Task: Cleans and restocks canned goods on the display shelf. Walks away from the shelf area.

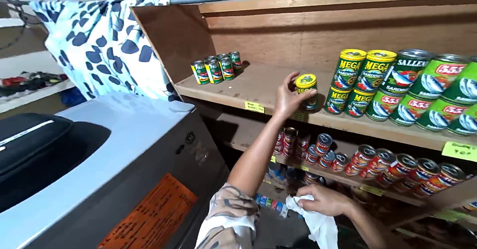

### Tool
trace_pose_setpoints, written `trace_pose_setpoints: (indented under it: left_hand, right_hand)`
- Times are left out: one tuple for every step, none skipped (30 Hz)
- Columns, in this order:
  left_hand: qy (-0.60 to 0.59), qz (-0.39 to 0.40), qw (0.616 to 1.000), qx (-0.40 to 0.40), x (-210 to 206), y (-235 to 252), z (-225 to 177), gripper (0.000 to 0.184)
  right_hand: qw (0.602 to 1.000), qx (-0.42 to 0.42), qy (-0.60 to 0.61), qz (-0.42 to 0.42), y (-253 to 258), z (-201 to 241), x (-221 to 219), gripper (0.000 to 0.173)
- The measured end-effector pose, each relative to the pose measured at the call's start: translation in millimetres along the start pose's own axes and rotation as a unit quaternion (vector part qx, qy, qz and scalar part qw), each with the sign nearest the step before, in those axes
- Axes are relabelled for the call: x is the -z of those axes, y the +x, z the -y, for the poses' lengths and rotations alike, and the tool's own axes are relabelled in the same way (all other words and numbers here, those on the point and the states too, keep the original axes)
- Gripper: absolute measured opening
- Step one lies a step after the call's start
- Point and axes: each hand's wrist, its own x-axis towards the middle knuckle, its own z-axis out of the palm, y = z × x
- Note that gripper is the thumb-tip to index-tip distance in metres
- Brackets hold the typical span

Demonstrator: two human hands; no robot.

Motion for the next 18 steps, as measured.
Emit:
trace_pose_setpoints:
  left_hand:
    - [0.003, 0.019, 1.000, 0.007, -7, 10, 3, 0.080]
    - [0.008, 0.032, 0.999, 0.015, -12, 17, 8, 0.084]
    - [0.014, 0.040, 0.999, 0.022, -17, 22, 13, 0.086]
    - [0.021, 0.044, 0.998, 0.026, -20, 24, 19, 0.088]
    - [0.030, 0.046, 0.998, 0.029, -23, 24, 24, 0.090]
    - [0.039, 0.055, 0.997, 0.031, -23, 24, 27, 0.094]
    - [0.049, 0.073, 0.996, 0.033, -21, 24, 30, 0.098]
    - [0.067, 0.099, 0.992, 0.037, -16, 24, 32, 0.103]
    - [0.092, 0.127, 0.987, 0.042, -11, 25, 35, 0.104]
    - [0.109, 0.151, 0.982, 0.044, -6, 25, 39, 0.098]
    - [0.120, 0.169, 0.977, 0.047, -3, 25, 40, 0.087]
    - [0.127, 0.185, 0.973, 0.050, 0, 25, 40, 0.076]
    - [0.126, 0.194, 0.972, 0.052, 1, 25, 40, 0.068]
    - [0.119, 0.195, 0.972, 0.053, 1, 24, 40, 0.063]
    - [0.111, 0.190, 0.974, 0.051, 0, 22, 42, 0.059]
    - [0.101, 0.182, 0.977, 0.048, -2, 20, 43, 0.056]
    - [0.096, 0.176, 0.979, 0.046, -4, 19, 44, 0.056]
    - [0.093, 0.172, 0.980, 0.044, -5, 18, 46, 0.056]
  right_hand:
    - [1.000, -0.005, -0.002, -0.014, -4, -4, -2, 0.031]
    - [1.000, -0.011, -0.005, -0.026, -8, -7, -4, 0.031]
    - [0.999, -0.017, -0.008, -0.036, -12, -11, -7, 0.031]
    - [0.999, -0.025, -0.012, -0.043, -17, -14, -10, 0.031]
    - [0.998, -0.033, -0.013, -0.048, -21, -18, -12, 0.031]
    - [0.998, -0.038, -0.013, -0.055, -25, -21, -15, 0.032]
    - [0.997, -0.045, -0.011, -0.061, -29, -26, -18, 0.032]
    - [0.996, -0.049, -0.008, -0.071, -34, -31, -21, 0.032]
    - [0.995, -0.050, 0.001, -0.081, -37, -35, -25, 0.032]
    - [0.995, -0.051, 0.011, -0.089, -41, -39, -30, 0.031]
    - [0.994, -0.055, 0.019, -0.091, -44, -41, -35, 0.031]
    - [0.994, -0.059, 0.021, -0.093, -46, -43, -39, 0.030]
    - [0.993, -0.063, 0.022, -0.093, -46, -45, -42, 0.030]
    - [0.993, -0.066, 0.020, -0.094, -46, -46, -45, 0.030]
    - [0.993, -0.068, 0.017, -0.095, -45, -47, -48, 0.030]
    - [0.993, -0.066, 0.014, -0.100, -44, -48, -50, 0.030]
    - [0.993, -0.063, 0.011, -0.104, -43, -48, -52, 0.030]
    - [0.993, -0.063, 0.011, -0.103, -41, -47, -53, 0.030]
